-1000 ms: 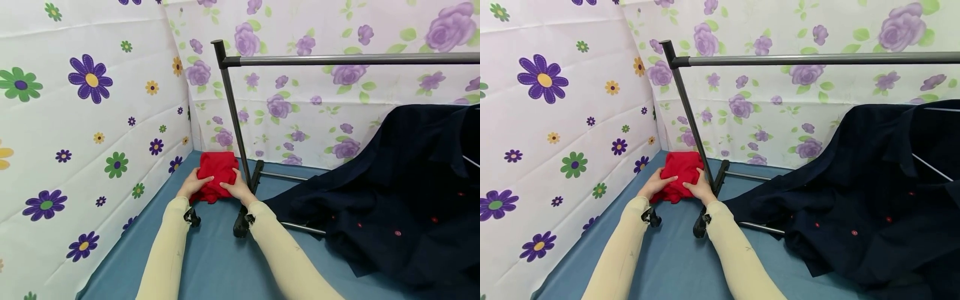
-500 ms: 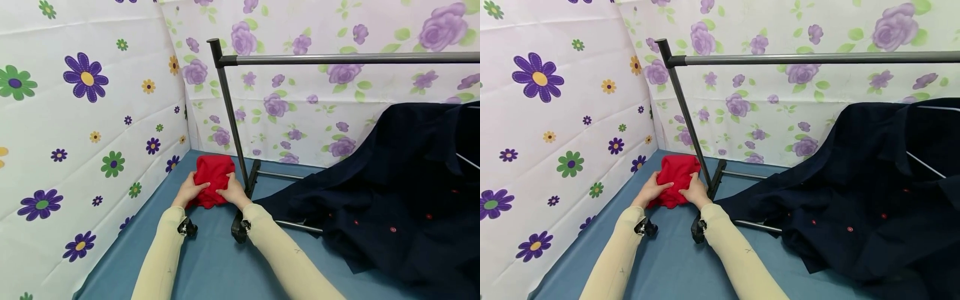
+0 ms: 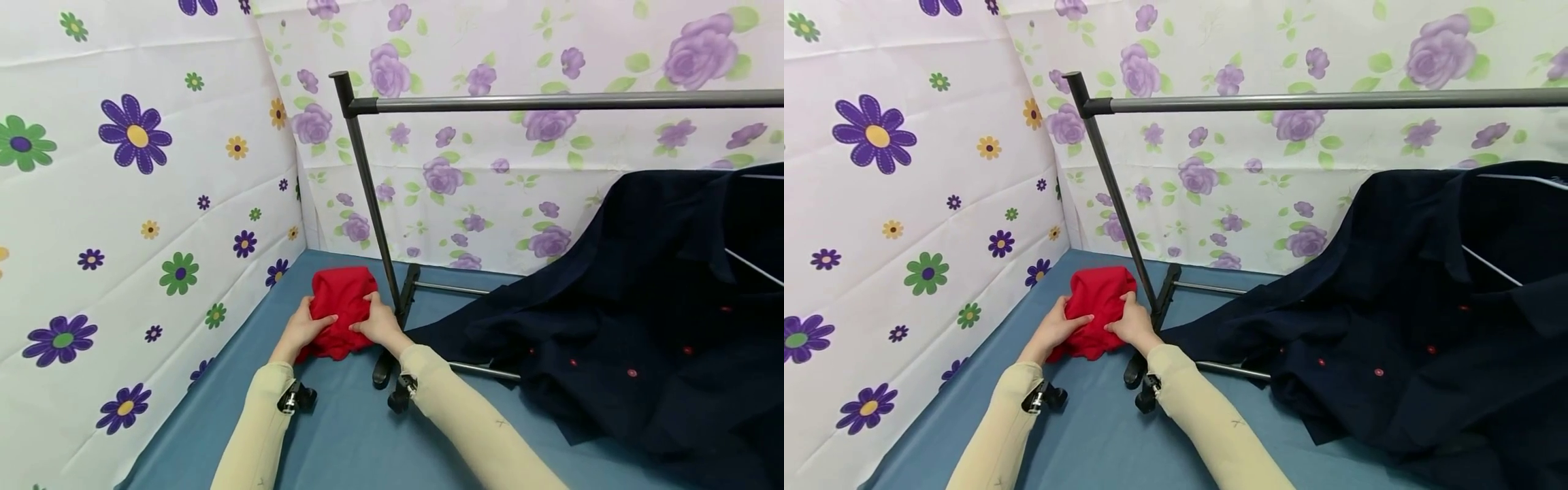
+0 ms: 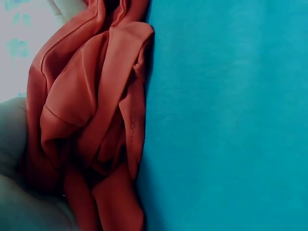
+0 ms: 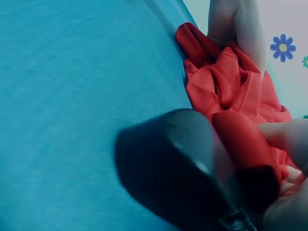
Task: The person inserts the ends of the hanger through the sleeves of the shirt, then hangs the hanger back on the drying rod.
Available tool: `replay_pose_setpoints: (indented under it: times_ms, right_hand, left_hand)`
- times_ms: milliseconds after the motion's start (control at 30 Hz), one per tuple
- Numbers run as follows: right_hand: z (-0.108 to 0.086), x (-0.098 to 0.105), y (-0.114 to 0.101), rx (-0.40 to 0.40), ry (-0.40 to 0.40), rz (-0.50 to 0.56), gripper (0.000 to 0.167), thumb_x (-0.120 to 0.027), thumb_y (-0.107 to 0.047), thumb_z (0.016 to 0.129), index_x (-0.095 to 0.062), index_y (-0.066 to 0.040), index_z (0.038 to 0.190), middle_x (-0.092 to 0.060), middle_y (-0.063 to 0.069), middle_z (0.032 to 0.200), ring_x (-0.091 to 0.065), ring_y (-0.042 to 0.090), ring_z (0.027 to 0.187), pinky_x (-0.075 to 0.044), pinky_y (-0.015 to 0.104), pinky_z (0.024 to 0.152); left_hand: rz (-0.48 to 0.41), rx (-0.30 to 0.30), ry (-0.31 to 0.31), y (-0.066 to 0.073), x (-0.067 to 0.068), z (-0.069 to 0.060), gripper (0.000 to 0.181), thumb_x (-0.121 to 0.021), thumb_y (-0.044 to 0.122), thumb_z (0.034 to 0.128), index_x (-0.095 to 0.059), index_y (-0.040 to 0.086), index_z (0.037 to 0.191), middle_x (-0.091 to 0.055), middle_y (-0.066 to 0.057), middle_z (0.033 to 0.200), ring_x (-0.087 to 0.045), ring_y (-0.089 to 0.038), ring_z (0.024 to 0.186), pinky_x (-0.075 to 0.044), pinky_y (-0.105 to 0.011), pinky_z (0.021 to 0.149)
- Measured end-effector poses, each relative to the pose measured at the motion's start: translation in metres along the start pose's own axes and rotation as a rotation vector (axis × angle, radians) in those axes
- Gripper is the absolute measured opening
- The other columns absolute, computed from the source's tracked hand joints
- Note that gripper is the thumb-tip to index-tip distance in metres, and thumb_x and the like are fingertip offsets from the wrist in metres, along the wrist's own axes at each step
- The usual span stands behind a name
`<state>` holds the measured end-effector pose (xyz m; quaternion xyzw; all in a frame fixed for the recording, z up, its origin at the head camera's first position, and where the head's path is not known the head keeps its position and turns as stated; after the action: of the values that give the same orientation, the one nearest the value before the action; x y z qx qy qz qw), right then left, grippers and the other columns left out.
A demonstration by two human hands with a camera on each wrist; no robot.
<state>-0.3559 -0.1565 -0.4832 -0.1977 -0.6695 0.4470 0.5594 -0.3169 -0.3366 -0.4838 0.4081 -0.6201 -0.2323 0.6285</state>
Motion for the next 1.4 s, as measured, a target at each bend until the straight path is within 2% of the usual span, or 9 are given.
replay_pose_setpoints:
  times_ms: [167,333,600,800,900,1067,1400]
  right_hand:
    - [-0.005,0.001,0.0,0.012,0.045,0.019,0.065,-0.082,-0.019,0.085,-0.045,-0.007,0.137,-0.065,0.02,0.123,-0.063,0.033,0.108,-0.054,0.041,0.087]
    - [-0.01,0.003,-0.002,0.011,0.049,0.043,0.065,-0.082,-0.019,0.086,-0.046,-0.009,0.139,-0.064,0.02,0.126,-0.062,0.033,0.112,-0.054,0.042,0.09]
    - [-0.024,0.014,-0.01,0.075,0.047,0.062,0.067,-0.08,-0.022,0.088,-0.045,-0.013,0.143,-0.062,0.017,0.131,-0.062,0.028,0.113,-0.053,0.041,0.092]
    - [-0.056,0.029,-0.012,0.122,0.048,0.134,0.067,-0.079,-0.025,0.09,-0.042,-0.016,0.145,-0.06,0.014,0.135,-0.06,0.027,0.116,-0.051,0.042,0.095]
    - [-0.074,0.039,-0.008,0.148,0.067,0.169,0.067,-0.079,-0.028,0.09,-0.043,-0.017,0.145,-0.06,0.013,0.134,-0.061,0.026,0.115,-0.051,0.043,0.095]
    - [-0.096,0.063,0.004,0.185,0.1,0.222,0.066,-0.078,-0.029,0.089,-0.046,-0.019,0.146,-0.063,0.012,0.13,-0.063,0.025,0.11,-0.053,0.041,0.091]
    - [-0.133,0.103,0.033,0.151,0.142,0.241,0.068,-0.082,-0.032,0.086,-0.049,-0.023,0.145,-0.062,0.005,0.133,-0.063,0.022,0.111,-0.053,0.041,0.093]
  left_hand:
    - [-0.067,0.002,0.001,-0.002,-0.002,-0.006,0.074,-0.07,0.03,0.0947,-0.03,0.0,0.149,-0.045,-0.026,0.142,-0.044,-0.041,0.127,-0.036,-0.057,0.108]
    - [-0.132,0.015,0.003,-0.001,0.0,-0.009,0.074,-0.072,0.029,0.0932,-0.031,0.0,0.149,-0.044,-0.025,0.142,-0.044,-0.04,0.127,-0.035,-0.056,0.109]
    - [-0.147,-0.019,0.022,0.018,0.011,-0.029,0.077,-0.072,0.032,0.0927,-0.031,0.001,0.149,-0.043,-0.024,0.143,-0.043,-0.04,0.128,-0.035,-0.057,0.109]
    - [-0.111,-0.053,0.006,0.036,0.011,-0.053,0.077,-0.074,0.037,0.0915,-0.033,0.006,0.15,-0.048,-0.02,0.14,-0.049,-0.036,0.123,-0.043,-0.053,0.101]
    - [-0.08,-0.092,-0.012,0.05,0.006,-0.064,0.075,-0.075,0.039,0.0905,-0.037,0.009,0.148,-0.052,-0.018,0.138,-0.053,-0.034,0.118,-0.048,-0.049,0.096]
    - [-0.047,-0.159,-0.046,0.077,-0.009,-0.078,0.073,-0.075,0.041,0.089,-0.041,0.011,0.145,-0.055,-0.016,0.134,-0.058,-0.032,0.112,-0.053,-0.044,0.087]
    - [-0.094,-0.216,-0.13,0.105,-0.051,-0.098,0.073,-0.08,0.04,0.0845,-0.042,0.016,0.142,-0.057,-0.01,0.127,-0.062,-0.027,0.104,-0.057,-0.039,0.081]
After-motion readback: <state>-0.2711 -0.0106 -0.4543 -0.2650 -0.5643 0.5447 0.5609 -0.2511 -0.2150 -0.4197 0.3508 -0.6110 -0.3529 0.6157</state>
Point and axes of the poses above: each hand's wrist, its own z-axis towards the middle knuckle, its own x-axis out of the back of the hand, y = z × x, the point moved 6 cm from there along z, towards the middle knuckle
